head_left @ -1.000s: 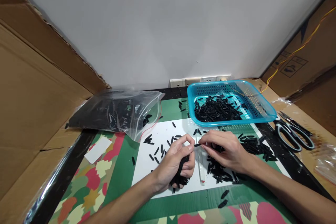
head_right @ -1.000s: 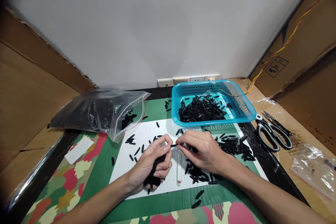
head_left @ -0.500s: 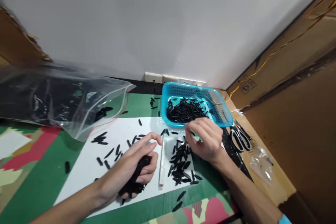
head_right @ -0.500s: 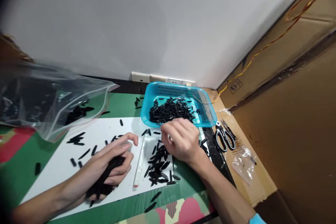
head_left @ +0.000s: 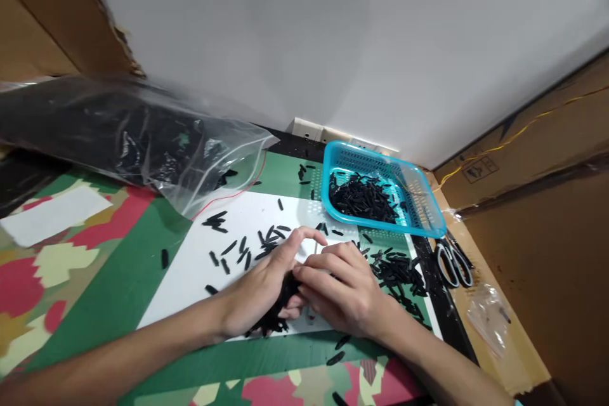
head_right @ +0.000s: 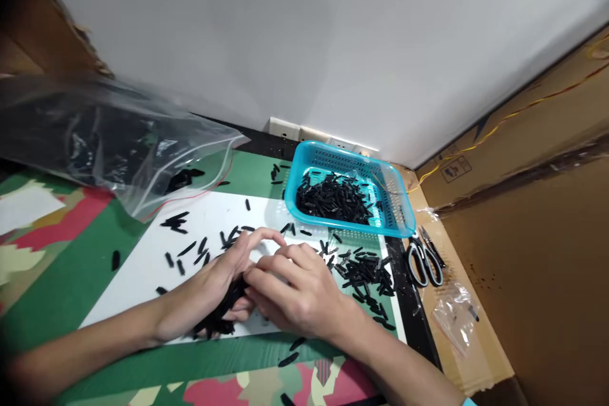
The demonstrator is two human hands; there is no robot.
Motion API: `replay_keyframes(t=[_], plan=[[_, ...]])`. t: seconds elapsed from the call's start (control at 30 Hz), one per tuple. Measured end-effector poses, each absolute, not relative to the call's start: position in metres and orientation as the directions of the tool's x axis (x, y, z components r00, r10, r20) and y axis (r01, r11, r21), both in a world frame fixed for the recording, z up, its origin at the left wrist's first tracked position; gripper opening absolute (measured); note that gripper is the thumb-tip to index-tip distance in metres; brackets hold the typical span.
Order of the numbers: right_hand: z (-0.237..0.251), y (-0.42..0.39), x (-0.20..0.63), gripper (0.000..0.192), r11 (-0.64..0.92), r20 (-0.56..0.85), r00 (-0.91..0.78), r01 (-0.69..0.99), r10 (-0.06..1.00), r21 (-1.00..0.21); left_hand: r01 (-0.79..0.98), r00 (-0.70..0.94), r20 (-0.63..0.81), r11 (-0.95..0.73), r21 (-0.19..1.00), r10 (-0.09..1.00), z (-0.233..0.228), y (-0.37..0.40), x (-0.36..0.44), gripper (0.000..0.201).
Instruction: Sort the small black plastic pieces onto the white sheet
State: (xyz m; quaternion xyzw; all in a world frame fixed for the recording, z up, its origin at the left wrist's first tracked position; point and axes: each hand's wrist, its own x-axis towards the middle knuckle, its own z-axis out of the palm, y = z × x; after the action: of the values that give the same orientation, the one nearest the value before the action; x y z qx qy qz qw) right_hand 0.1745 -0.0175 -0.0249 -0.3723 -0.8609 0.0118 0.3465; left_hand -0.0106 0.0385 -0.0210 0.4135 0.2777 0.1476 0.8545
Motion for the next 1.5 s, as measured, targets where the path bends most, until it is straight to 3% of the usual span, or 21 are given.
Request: replay_keyframes(t=[0.2,0.43,0.57,0.7,0.83,1.2,1.5], plan=[[-0.021,-0.021,0.175,0.023,0.571,0.442,-0.362,0.523,0.821,-0.633,-0.006,0.796,-0.310,0.518,0.856,0.521,-0.016,0.032,-0.011,0.064],[-0.015,-0.022,0.178,0.008,0.465,0.309,-0.366,0.494,0.878,-0.735,0.014,0.811,-0.329,0.547,0.837,0.484,-0.015,0.031,-0.011,0.060],[-0.015,-0.023,0.179,0.008,0.481,0.334,-0.373,0.429,0.865,-0.765,-0.020,0.827,-0.327,0.605,0.796,0.457,-0.018,0.032,-0.010,0.048],[-0.017,-0.024,0.185,0.008,0.408,0.339,-0.236,0.377,0.911,-0.832,-0.036,0.847,-0.310,0.628,0.777,0.432,-0.018,0.034,-0.009,0.033],[-0.019,-0.021,0.194,0.005,0.375,0.349,-0.140,0.425,0.927,-0.824,-0.022,0.841,-0.335,0.645,0.764,0.425,-0.018,0.036,-0.009,0.031],[-0.019,-0.017,0.194,0.011,0.528,0.518,-0.168,0.481,0.839,-0.700,-0.104,0.858,-0.282,0.681,0.724,0.430,-0.023,0.037,-0.007,0.033],[-0.024,-0.016,0.201,0.012,0.483,0.467,-0.166,0.496,0.868,-0.721,-0.114,0.860,-0.272,0.683,0.721,0.431,-0.025,0.039,-0.007,0.030]])
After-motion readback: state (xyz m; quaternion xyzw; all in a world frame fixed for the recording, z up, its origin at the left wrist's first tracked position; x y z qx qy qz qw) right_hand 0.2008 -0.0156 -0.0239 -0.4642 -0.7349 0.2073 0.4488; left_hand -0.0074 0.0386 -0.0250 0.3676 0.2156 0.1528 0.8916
